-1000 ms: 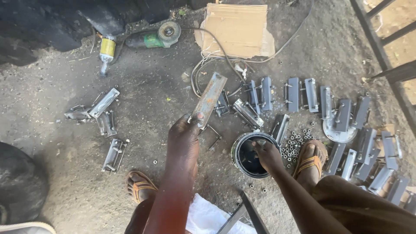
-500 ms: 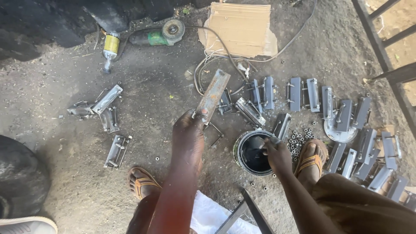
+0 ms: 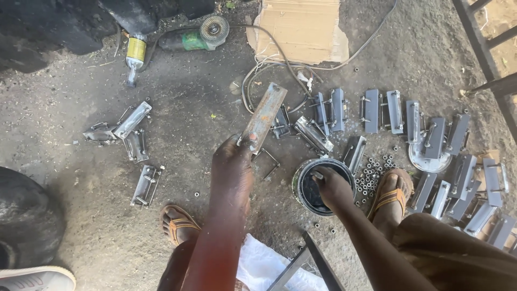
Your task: Painting small metal brackets with a paintbrush and grey paint in a workshop environment.
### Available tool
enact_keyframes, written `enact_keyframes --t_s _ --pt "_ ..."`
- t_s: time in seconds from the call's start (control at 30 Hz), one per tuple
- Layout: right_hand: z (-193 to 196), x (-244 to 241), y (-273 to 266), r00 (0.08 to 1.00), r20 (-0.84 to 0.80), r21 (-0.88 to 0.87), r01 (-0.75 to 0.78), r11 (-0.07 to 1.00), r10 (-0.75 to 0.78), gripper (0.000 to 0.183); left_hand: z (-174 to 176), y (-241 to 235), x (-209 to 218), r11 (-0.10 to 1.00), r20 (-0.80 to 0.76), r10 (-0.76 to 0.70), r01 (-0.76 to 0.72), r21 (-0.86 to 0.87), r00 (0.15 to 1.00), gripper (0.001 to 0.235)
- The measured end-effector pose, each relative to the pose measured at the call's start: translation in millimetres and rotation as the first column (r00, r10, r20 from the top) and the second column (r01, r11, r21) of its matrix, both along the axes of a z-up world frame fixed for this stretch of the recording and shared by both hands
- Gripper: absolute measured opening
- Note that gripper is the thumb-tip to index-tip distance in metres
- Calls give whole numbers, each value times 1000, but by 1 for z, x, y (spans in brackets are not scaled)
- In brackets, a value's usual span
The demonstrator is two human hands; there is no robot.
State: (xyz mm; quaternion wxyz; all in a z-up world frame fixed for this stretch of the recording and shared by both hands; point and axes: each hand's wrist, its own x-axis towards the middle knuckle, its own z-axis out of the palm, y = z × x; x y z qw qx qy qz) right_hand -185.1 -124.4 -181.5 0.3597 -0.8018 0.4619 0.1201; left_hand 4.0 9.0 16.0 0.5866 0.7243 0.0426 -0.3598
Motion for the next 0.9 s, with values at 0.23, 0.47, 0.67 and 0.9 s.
enact_keyframes --t_s 0.23,0.47,0.67,0.9 --pt "6 -4 7 994 -27 98 -99 990 102 37 6 -1 -7 1000 -32 -5 5 22 999 39" --pt "27 -34 -10 926 62 176 356 918 -371 47 -20 -3 0 999 61 -47 46 23 997 43" --pt "46 -32 -6 942 55 148 321 936 -332 48 -14 1 2 993 126 -105 96 74 986 40" --pt "66 -16 16 819 131 394 474 788 -559 53 -3 3 4 993 174 -100 87 83 980 40"
